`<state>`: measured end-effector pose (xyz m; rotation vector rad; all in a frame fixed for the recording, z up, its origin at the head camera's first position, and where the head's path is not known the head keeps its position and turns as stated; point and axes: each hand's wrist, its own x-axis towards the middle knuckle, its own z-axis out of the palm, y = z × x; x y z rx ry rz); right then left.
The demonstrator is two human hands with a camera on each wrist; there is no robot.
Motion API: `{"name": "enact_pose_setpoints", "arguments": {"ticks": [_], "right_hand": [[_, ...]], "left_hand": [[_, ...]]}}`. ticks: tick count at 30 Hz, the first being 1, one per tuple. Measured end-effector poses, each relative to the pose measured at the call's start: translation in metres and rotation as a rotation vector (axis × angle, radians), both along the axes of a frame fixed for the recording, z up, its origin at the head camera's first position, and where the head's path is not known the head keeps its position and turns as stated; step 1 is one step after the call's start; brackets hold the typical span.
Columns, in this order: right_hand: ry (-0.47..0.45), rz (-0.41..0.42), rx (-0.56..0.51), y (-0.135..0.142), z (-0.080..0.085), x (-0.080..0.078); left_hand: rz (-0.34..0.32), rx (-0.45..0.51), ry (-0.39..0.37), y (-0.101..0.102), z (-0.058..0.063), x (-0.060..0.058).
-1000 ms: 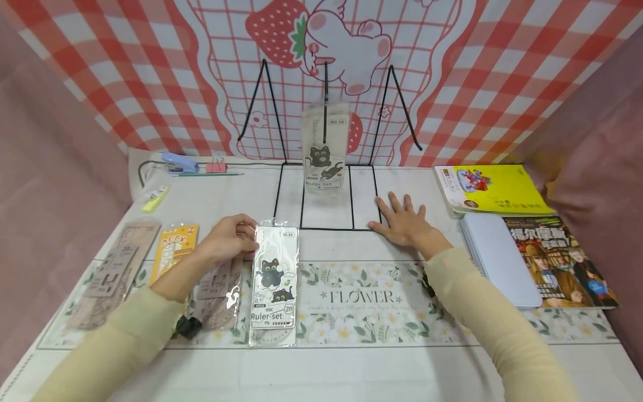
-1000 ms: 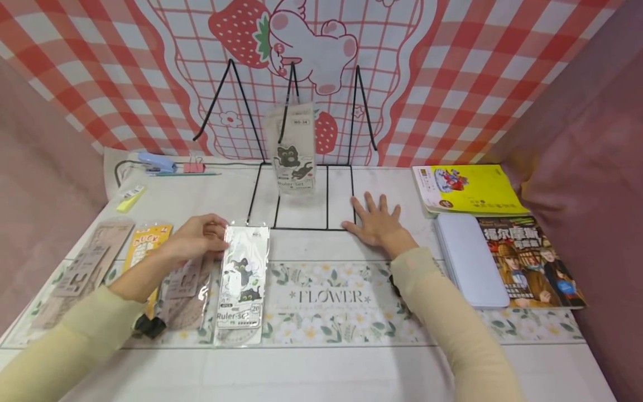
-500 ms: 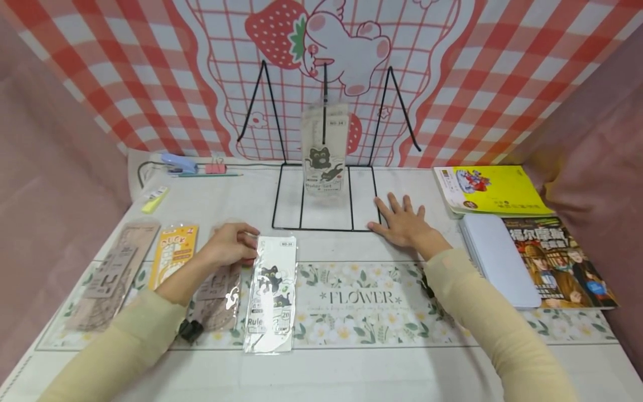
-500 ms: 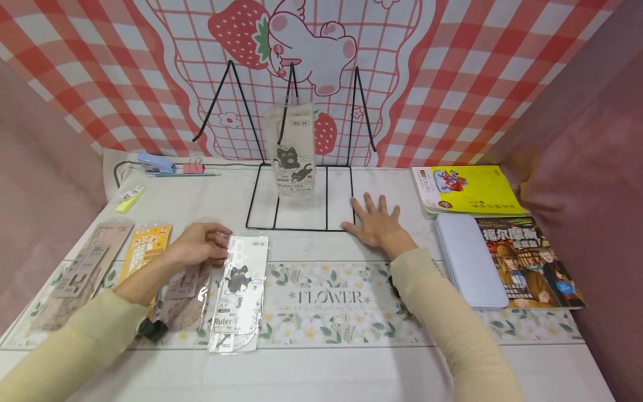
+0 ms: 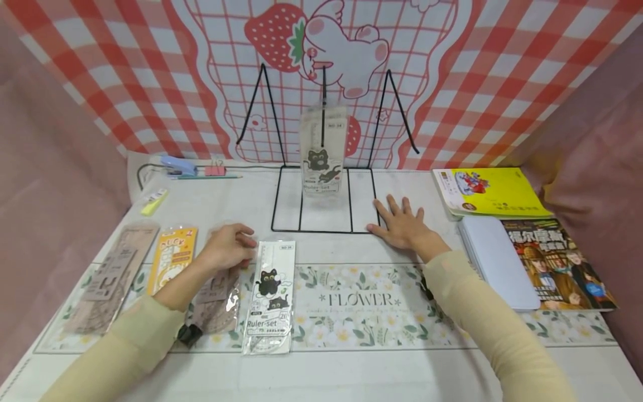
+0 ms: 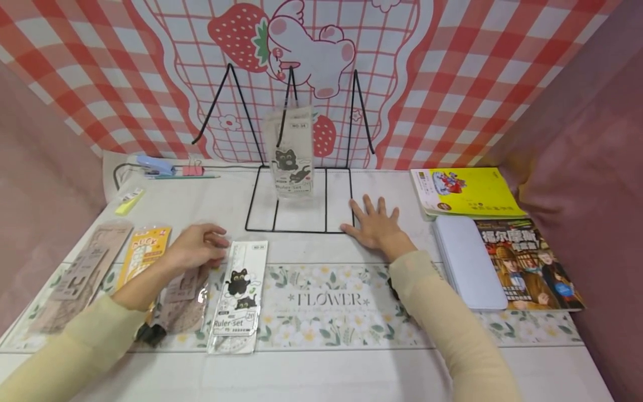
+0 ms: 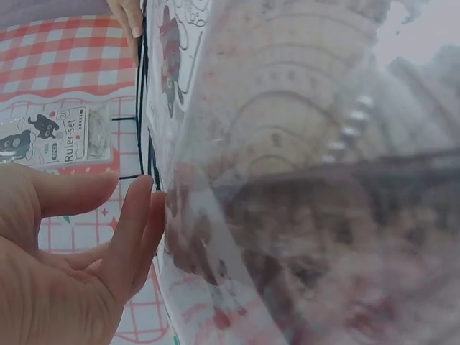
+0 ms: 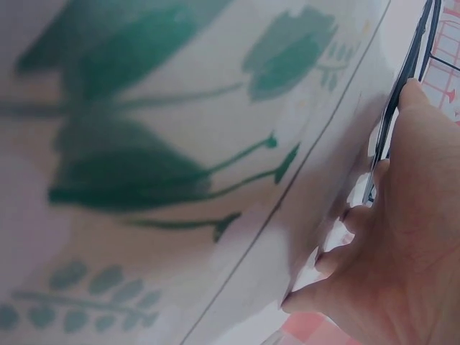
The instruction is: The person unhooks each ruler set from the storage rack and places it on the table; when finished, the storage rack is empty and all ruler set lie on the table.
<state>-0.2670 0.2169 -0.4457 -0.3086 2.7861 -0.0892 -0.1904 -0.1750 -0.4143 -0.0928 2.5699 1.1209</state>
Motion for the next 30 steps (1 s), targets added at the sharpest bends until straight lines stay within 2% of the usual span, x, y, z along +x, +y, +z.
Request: {"name": "enact_pose_setpoints", "arguments": {"ticks": [4,8,15,18,22,25,30], "right_hand": [[-0.002,-0.004,0.003,0.0,-0.001,0.0],[-0.01,-0.007,0.001,-0.001,-0.002,0.001],[-0.01,-0.015,0.009,0.003,-0.001,0.0],[-0.004,-0.011,0.002,0.004,-0.001,0.0],[-0.005,-0.012,-0.005,0.004,-0.002,-0.001],[-0.013,-0.014,-0.005,0.004,-0.002,-0.001],[-0.017,-0.018,-0.005,0.002,-0.002,-0.001]], "left_hand": [[-0.003,-0.016,0.035,0.005,0.005,-0.004],[-0.039,-0.014,0.126,0.016,0.014,-0.012],[-0.173,0.063,0.469,0.049,0.036,-0.035],[-0.145,0.08,0.621,0.064,0.05,-0.045],[-0.039,0.084,0.783,0.083,0.068,-0.059],[0.018,0.114,0.857,0.094,0.08,-0.067],[0.027,0.195,0.925,0.103,0.093,-0.077]]}}
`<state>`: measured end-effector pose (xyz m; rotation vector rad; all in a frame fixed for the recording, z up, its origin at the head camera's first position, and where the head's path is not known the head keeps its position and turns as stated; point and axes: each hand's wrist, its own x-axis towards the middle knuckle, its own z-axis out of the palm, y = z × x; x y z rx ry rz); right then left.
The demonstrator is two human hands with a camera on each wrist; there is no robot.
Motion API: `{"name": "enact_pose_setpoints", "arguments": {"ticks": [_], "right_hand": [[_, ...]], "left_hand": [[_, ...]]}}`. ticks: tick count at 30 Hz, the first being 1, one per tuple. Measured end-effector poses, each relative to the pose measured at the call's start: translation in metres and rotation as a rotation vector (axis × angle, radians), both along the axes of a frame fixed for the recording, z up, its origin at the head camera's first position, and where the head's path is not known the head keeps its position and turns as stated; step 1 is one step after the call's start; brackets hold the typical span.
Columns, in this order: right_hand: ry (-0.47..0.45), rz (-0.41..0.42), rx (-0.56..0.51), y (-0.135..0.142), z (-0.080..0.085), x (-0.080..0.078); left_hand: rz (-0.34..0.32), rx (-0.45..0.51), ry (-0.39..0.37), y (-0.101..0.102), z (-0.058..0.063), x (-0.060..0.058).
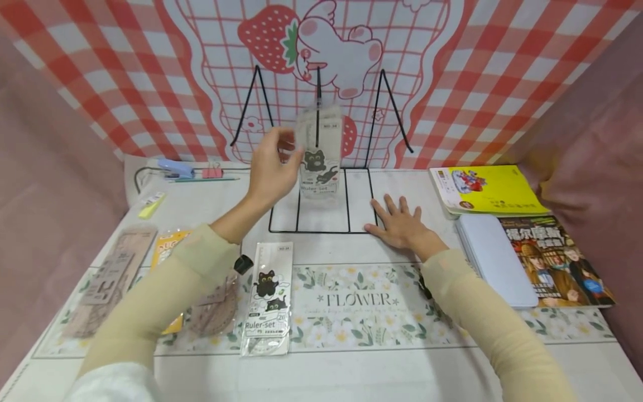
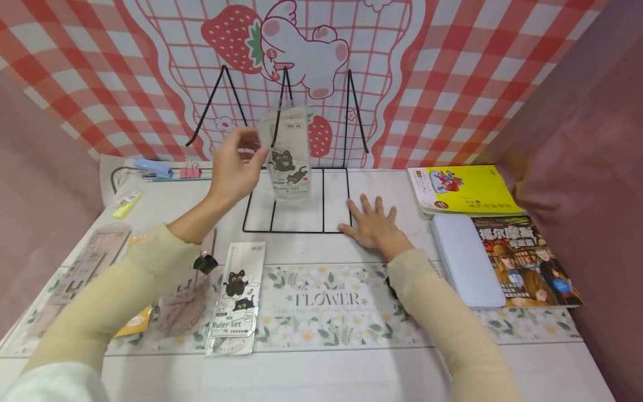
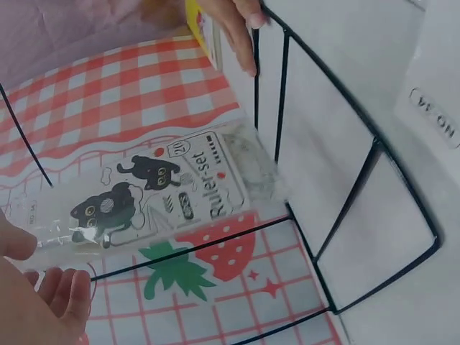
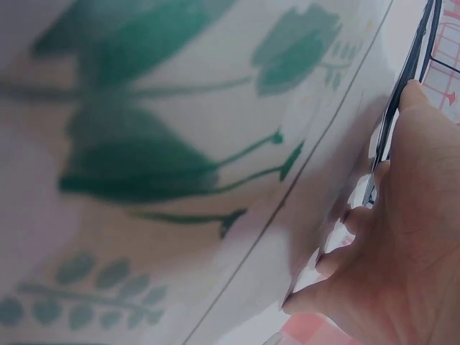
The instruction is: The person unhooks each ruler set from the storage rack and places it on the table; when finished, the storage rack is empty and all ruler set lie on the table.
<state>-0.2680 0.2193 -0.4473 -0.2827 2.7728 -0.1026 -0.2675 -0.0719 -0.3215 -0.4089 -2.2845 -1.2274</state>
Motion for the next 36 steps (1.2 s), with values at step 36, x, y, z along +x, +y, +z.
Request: {"name": "enact_pose_setpoints", "arguments": {"ticks": [36], "right_hand": [[0.005,-0.006,0.007,-0.002,-0.001,0.0]], "left_hand": [[-0.092,0.221,-0.089,0.002,0.017,0.012]]}}
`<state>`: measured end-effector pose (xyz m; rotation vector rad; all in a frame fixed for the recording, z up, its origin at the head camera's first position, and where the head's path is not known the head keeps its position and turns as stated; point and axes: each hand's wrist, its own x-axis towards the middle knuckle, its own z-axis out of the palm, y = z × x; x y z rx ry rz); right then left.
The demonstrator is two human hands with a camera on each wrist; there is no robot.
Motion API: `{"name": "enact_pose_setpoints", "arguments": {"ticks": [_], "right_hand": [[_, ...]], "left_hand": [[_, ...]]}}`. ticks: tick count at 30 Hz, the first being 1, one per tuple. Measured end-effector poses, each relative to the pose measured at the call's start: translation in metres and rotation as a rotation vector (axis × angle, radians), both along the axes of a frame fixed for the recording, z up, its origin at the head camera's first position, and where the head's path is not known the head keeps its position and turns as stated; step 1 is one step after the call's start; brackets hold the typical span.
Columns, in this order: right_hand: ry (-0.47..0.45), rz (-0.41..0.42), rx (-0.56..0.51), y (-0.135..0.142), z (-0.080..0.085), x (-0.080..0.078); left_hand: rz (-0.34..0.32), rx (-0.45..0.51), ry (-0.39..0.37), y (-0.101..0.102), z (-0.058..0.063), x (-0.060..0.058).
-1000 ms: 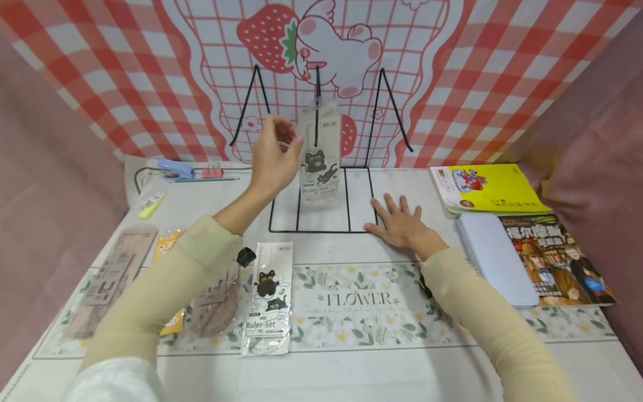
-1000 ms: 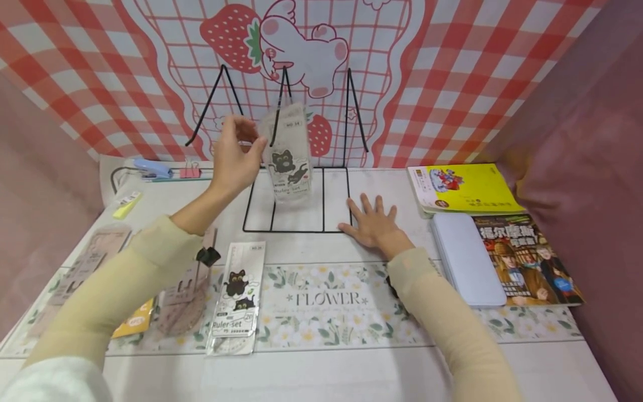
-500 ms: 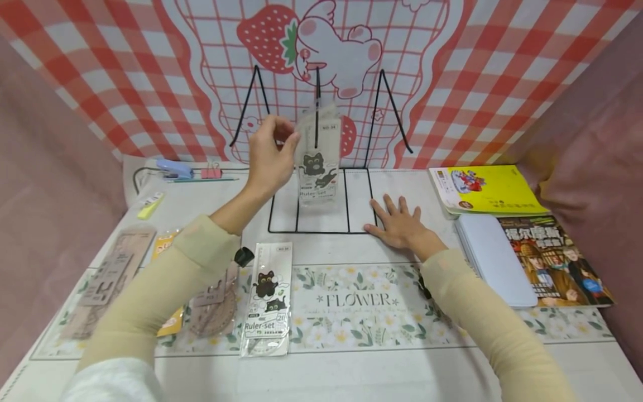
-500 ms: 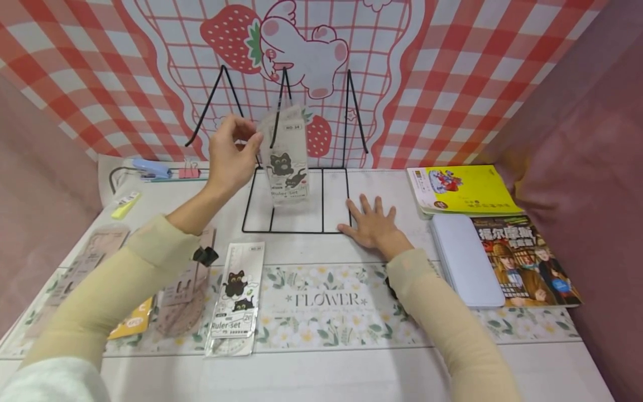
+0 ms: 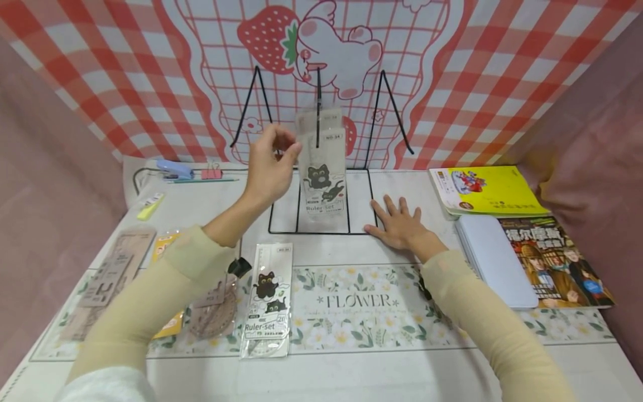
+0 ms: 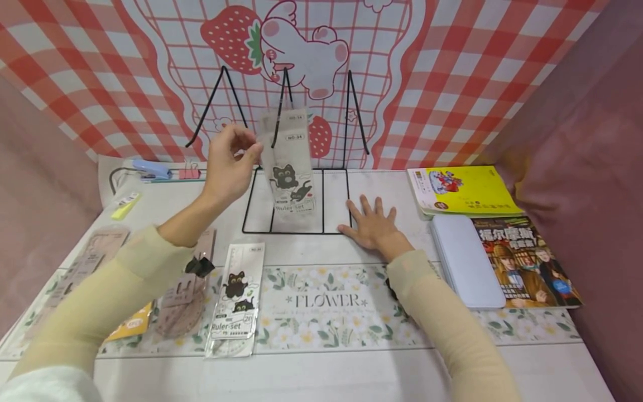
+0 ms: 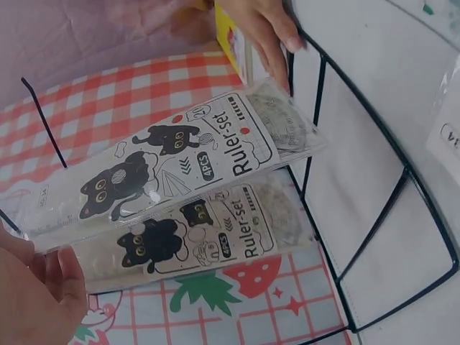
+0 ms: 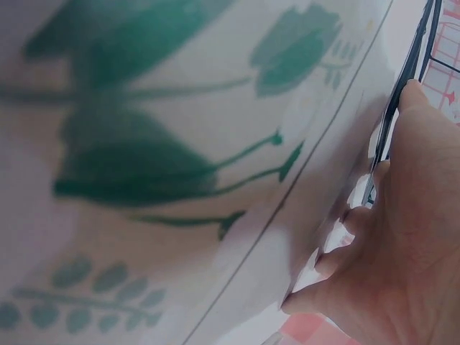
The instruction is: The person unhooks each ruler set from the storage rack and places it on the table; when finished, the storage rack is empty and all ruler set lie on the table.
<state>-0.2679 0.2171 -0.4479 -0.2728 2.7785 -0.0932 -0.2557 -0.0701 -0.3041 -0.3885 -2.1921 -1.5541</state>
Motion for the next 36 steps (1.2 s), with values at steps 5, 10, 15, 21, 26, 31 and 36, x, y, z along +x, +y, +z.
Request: {"name": "enact_pose_setpoints", "arguments": {"ticks": [5,10,15,21,26,31,36], "right_hand": [[0.011,0.007,0.003,0.0,-0.001,0.0],[0.014,0.012,0.007,0.0,-0.001,0.0],[0.024,0.013,0.014,0.001,0.001,0.001],[0.024,0.017,0.01,0.0,0.002,0.002],[0.023,0.019,0.005,0.0,0.0,0.002],[0.032,0.029,0.007,0.001,0.0,0.001],[0.032,0.028,0.01,0.001,0.0,0.0]], "left_hand": [[-0.027,0.017,-0.024,-0.002,-0.002,0.013],[-0.037,0.016,-0.028,-0.006,-0.004,0.021],[-0.059,0.023,-0.018,-0.009,-0.004,0.026],[-0.078,0.027,-0.032,-0.011,0.0,0.034],[-0.139,0.066,0.009,-0.012,0.001,0.049],[-0.21,0.098,0.0,-0.016,-0.004,0.063],[-0.277,0.081,-0.267,-0.022,-0.019,0.067]]}}
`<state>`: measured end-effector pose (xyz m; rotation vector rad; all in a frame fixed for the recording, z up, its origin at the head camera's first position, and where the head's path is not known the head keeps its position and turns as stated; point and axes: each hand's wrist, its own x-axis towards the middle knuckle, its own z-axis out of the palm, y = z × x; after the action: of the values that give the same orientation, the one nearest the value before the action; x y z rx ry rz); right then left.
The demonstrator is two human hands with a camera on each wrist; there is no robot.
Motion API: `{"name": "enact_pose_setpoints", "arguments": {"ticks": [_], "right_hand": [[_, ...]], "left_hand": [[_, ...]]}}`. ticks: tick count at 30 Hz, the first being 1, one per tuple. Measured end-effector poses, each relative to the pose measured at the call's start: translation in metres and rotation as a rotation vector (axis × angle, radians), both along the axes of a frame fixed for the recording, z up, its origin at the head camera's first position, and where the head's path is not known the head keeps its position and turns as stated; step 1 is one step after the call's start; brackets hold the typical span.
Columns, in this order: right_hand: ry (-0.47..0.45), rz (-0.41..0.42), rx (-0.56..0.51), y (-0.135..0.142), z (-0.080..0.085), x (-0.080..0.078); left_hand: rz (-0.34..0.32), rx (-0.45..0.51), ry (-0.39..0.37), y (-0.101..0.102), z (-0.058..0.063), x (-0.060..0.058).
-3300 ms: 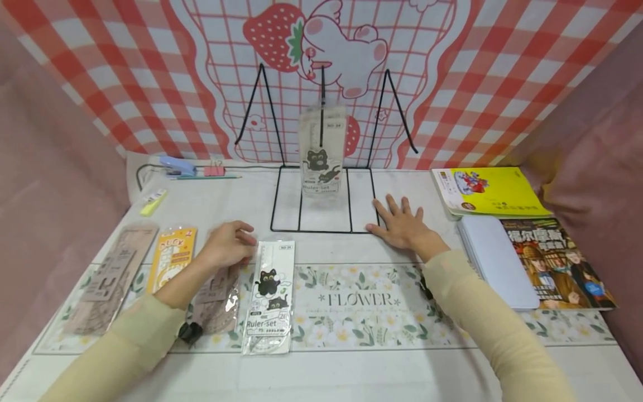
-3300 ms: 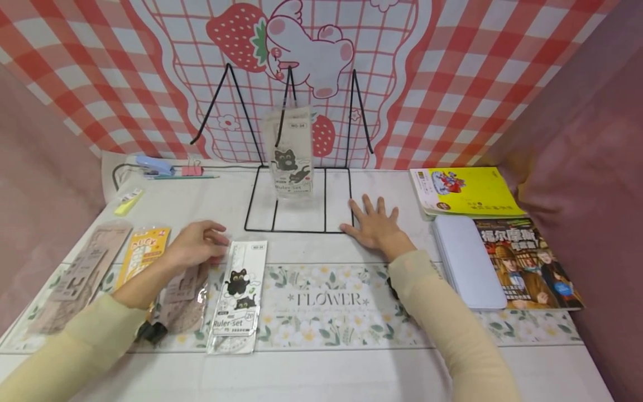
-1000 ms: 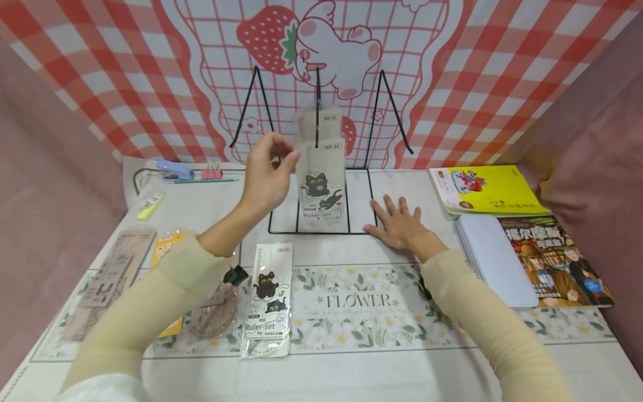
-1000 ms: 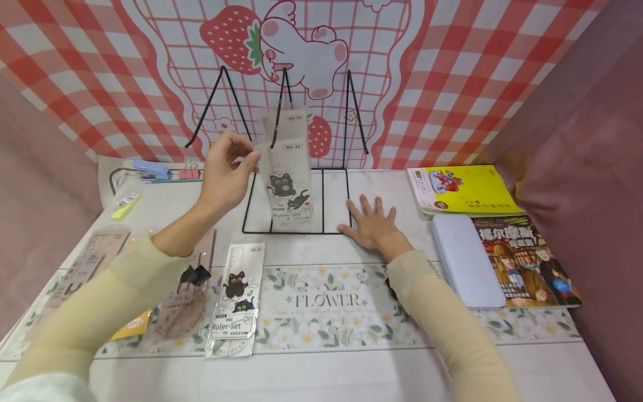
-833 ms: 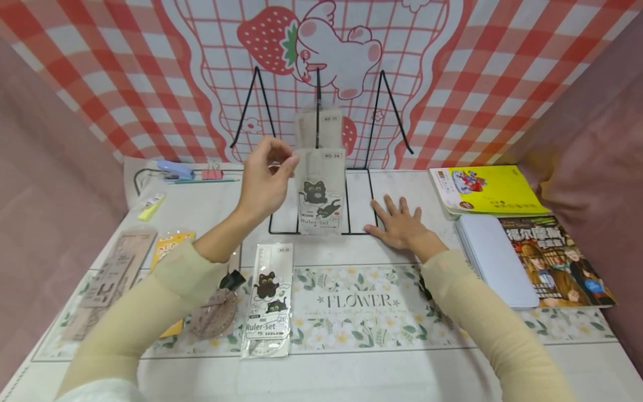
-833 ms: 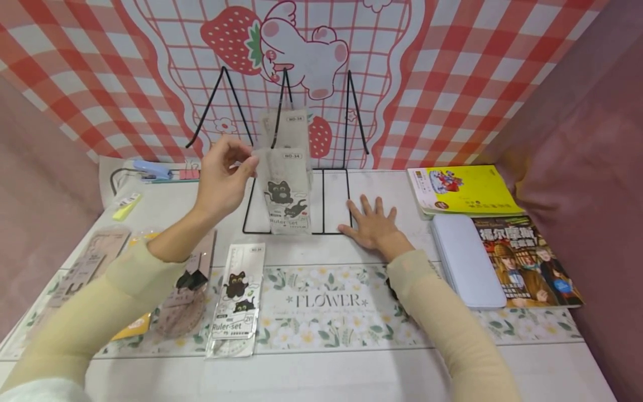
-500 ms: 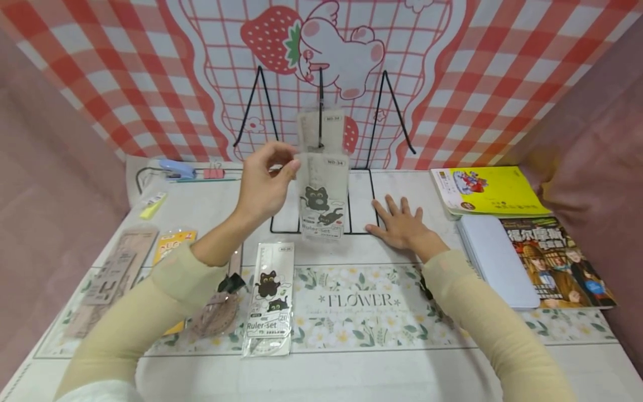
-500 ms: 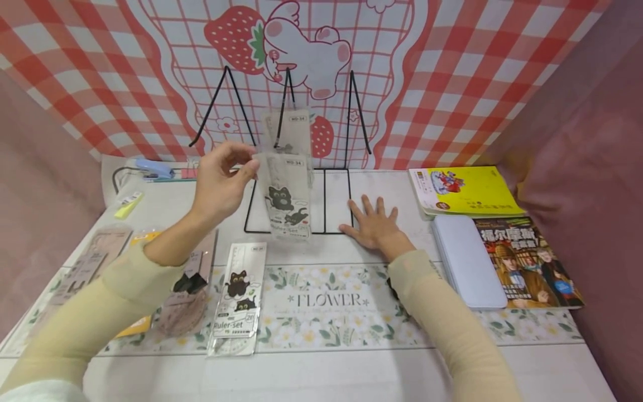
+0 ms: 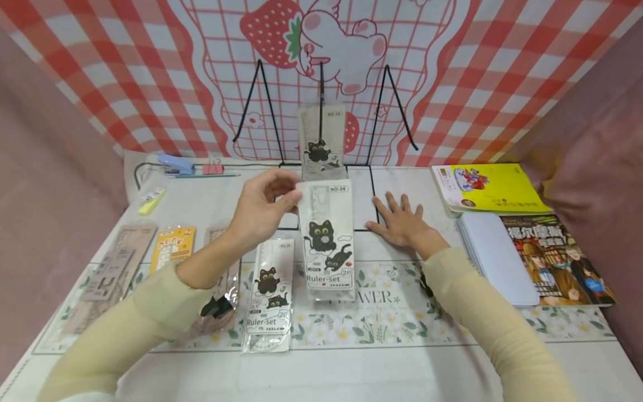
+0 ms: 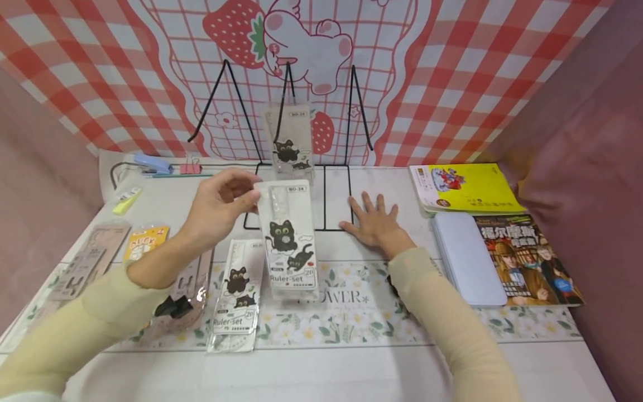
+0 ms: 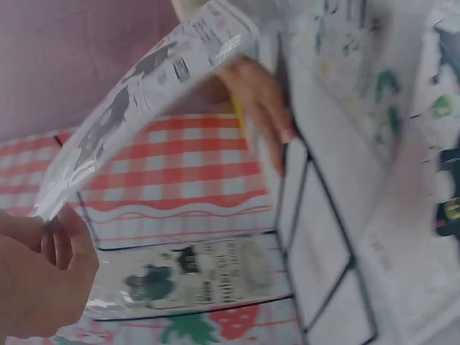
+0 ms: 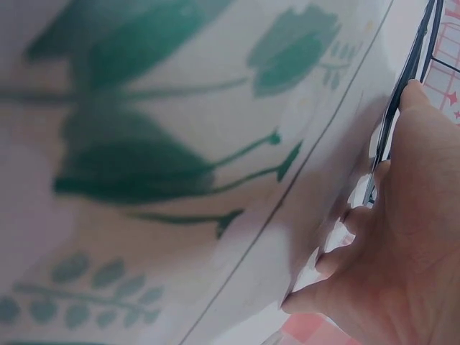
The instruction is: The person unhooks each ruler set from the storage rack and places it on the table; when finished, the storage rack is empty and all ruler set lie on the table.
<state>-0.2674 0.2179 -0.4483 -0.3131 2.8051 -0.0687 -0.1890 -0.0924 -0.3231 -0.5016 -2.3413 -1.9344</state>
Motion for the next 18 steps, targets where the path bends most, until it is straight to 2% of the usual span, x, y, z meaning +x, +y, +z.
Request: {"name": "enact_pose_setpoints", "arguments": {"ticks": [3,10,13,18], "right_hand": [[-0.002,-0.003,0.001,0.0,0.0,0.0],[-0.008,-0.011,0.002,-0.001,-0.001,0.0],[-0.006,-0.013,0.002,-0.001,-0.001,0.0],[-0.005,-0.012,-0.004,-0.001,0.0,0.001]], "left_hand": [[-0.042,-0.051,-0.144,-0.002,-0.018,-0.004],[-0.086,-0.097,-0.325,-0.001,-0.064,-0.009],[-0.1,-0.101,-0.399,0.001,-0.077,-0.009],[-0.112,-0.161,-0.46,0.002,-0.092,-0.01]]}}
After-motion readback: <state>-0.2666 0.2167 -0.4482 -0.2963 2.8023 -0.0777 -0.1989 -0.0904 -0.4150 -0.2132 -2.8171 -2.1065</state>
